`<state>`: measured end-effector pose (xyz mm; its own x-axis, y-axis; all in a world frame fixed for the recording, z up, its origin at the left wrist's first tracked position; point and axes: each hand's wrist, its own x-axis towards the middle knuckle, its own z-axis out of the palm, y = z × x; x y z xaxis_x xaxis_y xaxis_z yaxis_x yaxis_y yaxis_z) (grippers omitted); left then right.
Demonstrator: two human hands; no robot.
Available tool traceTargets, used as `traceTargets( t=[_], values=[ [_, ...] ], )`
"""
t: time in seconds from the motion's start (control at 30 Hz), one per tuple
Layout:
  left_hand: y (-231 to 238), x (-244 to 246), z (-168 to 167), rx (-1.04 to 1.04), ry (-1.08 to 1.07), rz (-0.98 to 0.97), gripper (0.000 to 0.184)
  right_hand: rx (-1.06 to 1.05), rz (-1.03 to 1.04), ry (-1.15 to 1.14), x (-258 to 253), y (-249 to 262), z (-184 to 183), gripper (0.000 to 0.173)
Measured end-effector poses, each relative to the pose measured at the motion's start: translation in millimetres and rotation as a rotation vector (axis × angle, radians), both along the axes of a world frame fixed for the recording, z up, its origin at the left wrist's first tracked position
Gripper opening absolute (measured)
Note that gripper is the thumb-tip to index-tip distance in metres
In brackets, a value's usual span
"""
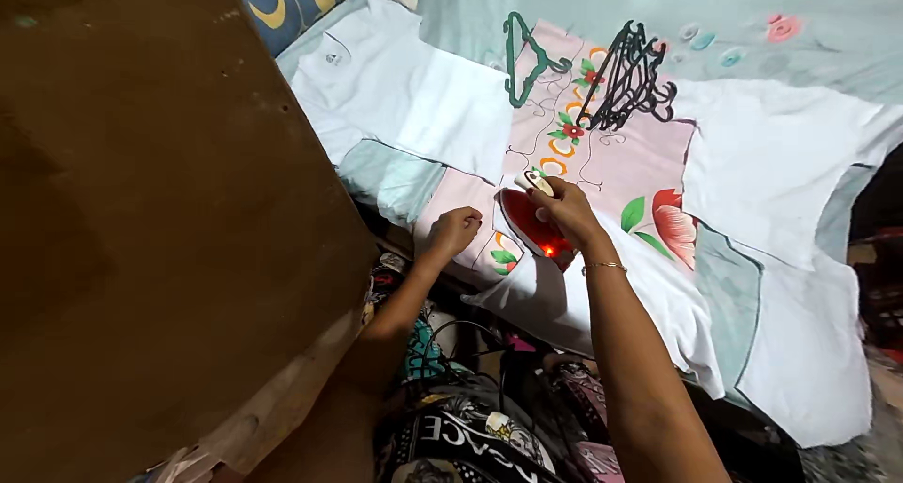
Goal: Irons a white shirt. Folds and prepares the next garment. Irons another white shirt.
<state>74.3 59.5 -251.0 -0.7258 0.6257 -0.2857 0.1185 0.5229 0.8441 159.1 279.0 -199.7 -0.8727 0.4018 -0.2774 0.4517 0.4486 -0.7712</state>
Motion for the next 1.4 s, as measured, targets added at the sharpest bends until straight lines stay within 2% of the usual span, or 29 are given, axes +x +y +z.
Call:
traceTargets(
  t=[0.1,0.27,0.4,0.57,0.7,0.83,0.97,1.1,1.23,1.4],
  values=[
    [10.4,6.2,-4.6,-0.039,0.054,-0.064,0.028,-0.018,-0.044,-0.023,11.0,15.2,-1.8,0.04],
    [28.0,14.3,-3.0,-0.048,0.135,-0.053,0.024,-0.073,-0.078,-0.028,37.6,24.9,0.6,0.031],
    [31.7,16.9,-2.2,-0.047,0.162,-0.02,0.021,-0.096,0.037,0.005,42.6,32.0,-3.4,0.029],
    [14.9,15.9,10.0,-0.028,0.081,0.068,0.022,-0.128,0.209,0.01,24.1,22.3,1.5,0.027],
    [-0.6,10.1,4.9,-0.039,-0.016,0.149,0.023,-0.042,0.322,0.027,6.1,-0.6,9.3,0.022],
    [-0.8,11.6,3.6,-0.031,-0.008,0.138,0.024,-0.016,0.307,0.038,6.9,-4.5,10.5,0.026],
    [12.4,13.5,2.9,-0.094,0.184,-0.055,0.028,0.018,0.158,0.0,31.0,26.6,3.6,0.033],
    [30.6,20.9,-0.2,-0.173,0.345,-0.155,0.034,-0.054,-0.051,-0.019,84.7,54.0,-6.1,0.032],
    [37.5,26.5,-3.3,-0.143,0.374,-0.137,0.031,-0.121,-0.005,-0.006,129.7,51.5,-4.2,0.029],
    [47.4,12.5,-3.2,-0.051,0.378,-0.159,0.023,-0.128,0.08,0.022,136.4,39.7,-8.6,0.029]
  ],
)
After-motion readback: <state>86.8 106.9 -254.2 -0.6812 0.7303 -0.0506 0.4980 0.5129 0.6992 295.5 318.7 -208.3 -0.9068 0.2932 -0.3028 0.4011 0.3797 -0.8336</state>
